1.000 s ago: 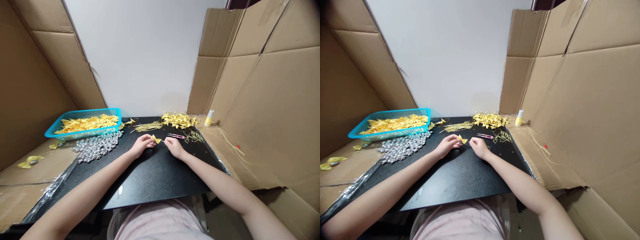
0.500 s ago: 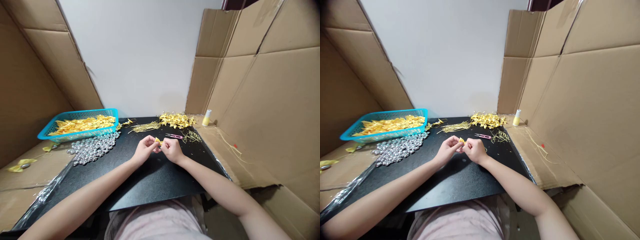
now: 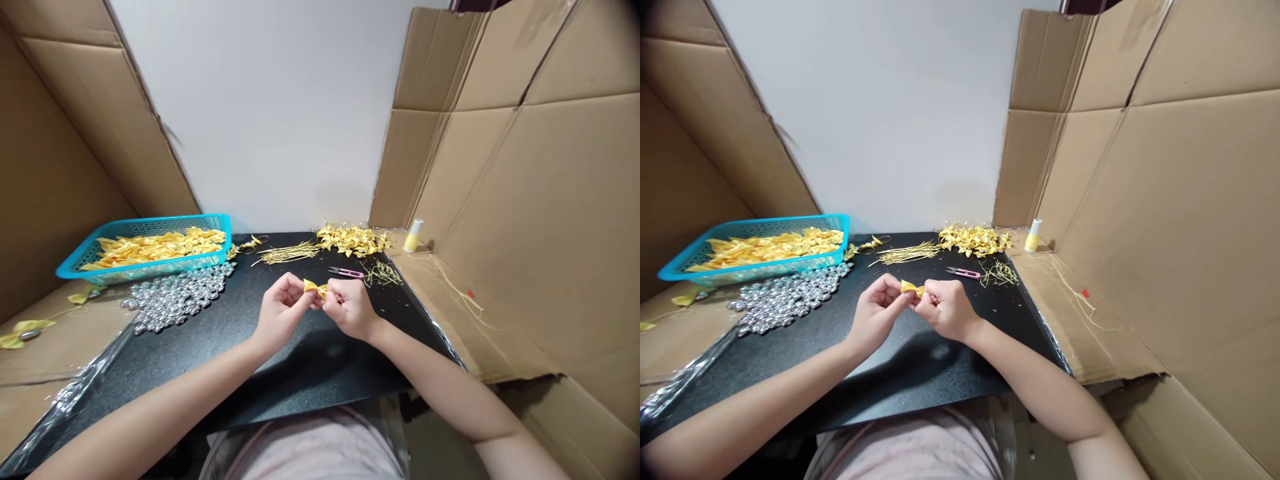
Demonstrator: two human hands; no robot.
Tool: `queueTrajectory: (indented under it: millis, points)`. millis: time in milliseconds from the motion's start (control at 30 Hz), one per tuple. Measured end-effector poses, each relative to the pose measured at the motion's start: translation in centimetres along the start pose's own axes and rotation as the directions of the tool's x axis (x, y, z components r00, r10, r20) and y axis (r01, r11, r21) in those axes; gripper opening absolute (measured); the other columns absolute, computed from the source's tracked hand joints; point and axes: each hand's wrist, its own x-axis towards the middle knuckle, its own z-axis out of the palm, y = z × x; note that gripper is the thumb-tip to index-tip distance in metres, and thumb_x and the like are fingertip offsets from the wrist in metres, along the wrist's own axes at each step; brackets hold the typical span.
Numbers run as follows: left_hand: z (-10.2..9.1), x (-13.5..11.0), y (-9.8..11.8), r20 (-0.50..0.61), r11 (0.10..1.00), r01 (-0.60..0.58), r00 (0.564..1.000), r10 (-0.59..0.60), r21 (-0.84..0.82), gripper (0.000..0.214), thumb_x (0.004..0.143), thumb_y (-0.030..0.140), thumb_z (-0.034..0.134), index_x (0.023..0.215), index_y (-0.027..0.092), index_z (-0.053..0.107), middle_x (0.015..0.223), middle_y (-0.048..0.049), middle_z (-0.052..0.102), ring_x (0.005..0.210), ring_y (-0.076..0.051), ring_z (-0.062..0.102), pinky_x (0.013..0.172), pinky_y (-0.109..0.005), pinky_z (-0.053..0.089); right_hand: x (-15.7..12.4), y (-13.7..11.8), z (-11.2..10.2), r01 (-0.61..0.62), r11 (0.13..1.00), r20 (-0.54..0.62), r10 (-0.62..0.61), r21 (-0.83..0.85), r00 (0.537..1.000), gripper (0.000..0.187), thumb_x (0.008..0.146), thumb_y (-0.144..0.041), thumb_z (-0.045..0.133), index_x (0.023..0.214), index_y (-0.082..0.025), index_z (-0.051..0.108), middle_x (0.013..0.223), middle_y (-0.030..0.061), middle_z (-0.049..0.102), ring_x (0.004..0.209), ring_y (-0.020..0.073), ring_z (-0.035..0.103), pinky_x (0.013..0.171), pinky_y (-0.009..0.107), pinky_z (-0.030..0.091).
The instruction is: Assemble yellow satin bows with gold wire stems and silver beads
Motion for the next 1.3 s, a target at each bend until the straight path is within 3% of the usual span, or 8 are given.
queueTrajectory:
  millis: [500,733,867,1033,1167,1233,1300]
  points:
    - [0.0,-0.1,0.2,-0.002,0.992,-0.124,0.992,0.124,0.007,0.029,0.073,0.036,0.076,0.069,0.017,0.054,0.067,-0.0026,0.074,0.062,-0.017,0.072,0.06,-0.026,0.059,0.0,0.0,0.1,0.069,0.997,-0.041,-0.067,0.028,0.997,0.03,0.08,-0.022,0.045,0.055,-0.021,0.029,0.049,-0.0069,0.03,0.044,0.0062,0.027,0.044,0.021,0.022]
    - [-0.4,-0.1,-0.6,0.019,0.969,-0.236,0.972,0.235,0.071,0.018,0.077,0.025,0.072,0.07,0.017,0.058,0.073,-0.003,0.075,0.064,-0.015,0.072,0.06,-0.023,0.058,0.1,-0.3,0.2,0.069,0.997,-0.051,-0.071,-0.04,0.996,0.029,0.078,-0.02,0.042,0.055,-0.021,0.025,0.048,-0.007,0.028,0.042,0.0056,0.026,0.043,0.021,0.021]
    - [-1.0,0.0,-1.5,0.076,0.897,-0.396,0.918,0.389,0.195,0.006,0.079,0.018,0.069,0.076,0.018,0.064,0.079,-0.0034,0.077,0.067,-0.015,0.072,0.061,-0.022,0.057,0.1,-0.4,0.4,0.09,0.991,-0.048,-0.095,-0.1,0.994,0.028,0.078,-0.019,0.041,0.057,-0.022,0.024,0.049,-0.0067,0.028,0.042,0.0061,0.027,0.044,0.022,0.022]
    - [-1.4,0.1,-1.3,0.173,0.688,-0.603,0.789,0.589,0.405,0.009,0.078,0.012,0.068,0.072,0.018,0.066,0.078,-0.0037,0.077,0.066,-0.014,0.071,0.061,-0.02,0.056,-0.2,-0.2,0.8,0.156,0.967,-0.062,-0.172,-0.201,0.983,0.028,0.081,-0.017,0.041,0.06,-0.022,0.023,0.052,-0.0067,0.028,0.043,0.007,0.03,0.046,0.022,0.024]
    - [-1.3,-0.1,-0.8,0.249,0.575,-0.691,0.708,0.661,0.437,0.012,0.078,0.007,0.066,0.073,0.018,0.067,0.081,-0.0053,0.078,0.066,-0.013,0.071,0.06,-0.019,0.054,-0.6,0.1,1.0,0.235,0.932,-0.093,-0.27,-0.277,0.958,0.028,0.083,-0.015,0.041,0.062,-0.023,0.024,0.053,-0.0068,0.028,0.044,0.008,0.031,0.047,0.023,0.026]
    - [-1.3,-0.3,-0.7,0.251,0.59,-0.701,0.703,0.665,0.4,0.013,0.077,0.005,0.065,0.078,0.018,0.067,0.084,-0.0062,0.078,0.069,-0.014,0.072,0.063,-0.02,0.055,-0.6,0.1,1.1,0.28,0.907,-0.103,-0.326,-0.315,0.94,0.026,0.083,-0.013,0.04,0.063,-0.023,0.027,0.053,-0.0064,0.031,0.045,0.0091,0.032,0.048,0.023,0.028]
    - [-1.3,-0.5,-0.8,0.219,0.676,-0.661,0.748,0.626,0.324,0.014,0.077,0.006,0.066,0.083,0.019,0.066,0.088,-0.007,0.077,0.076,-0.017,0.072,0.069,-0.024,0.056,-0.7,0.2,1.0,0.316,0.884,-0.114,-0.374,-0.345,0.92,0.023,0.083,-0.012,0.039,0.065,-0.023,0.031,0.053,-0.0055,0.035,0.046,0.0104,0.035,0.05,0.024,0.031]
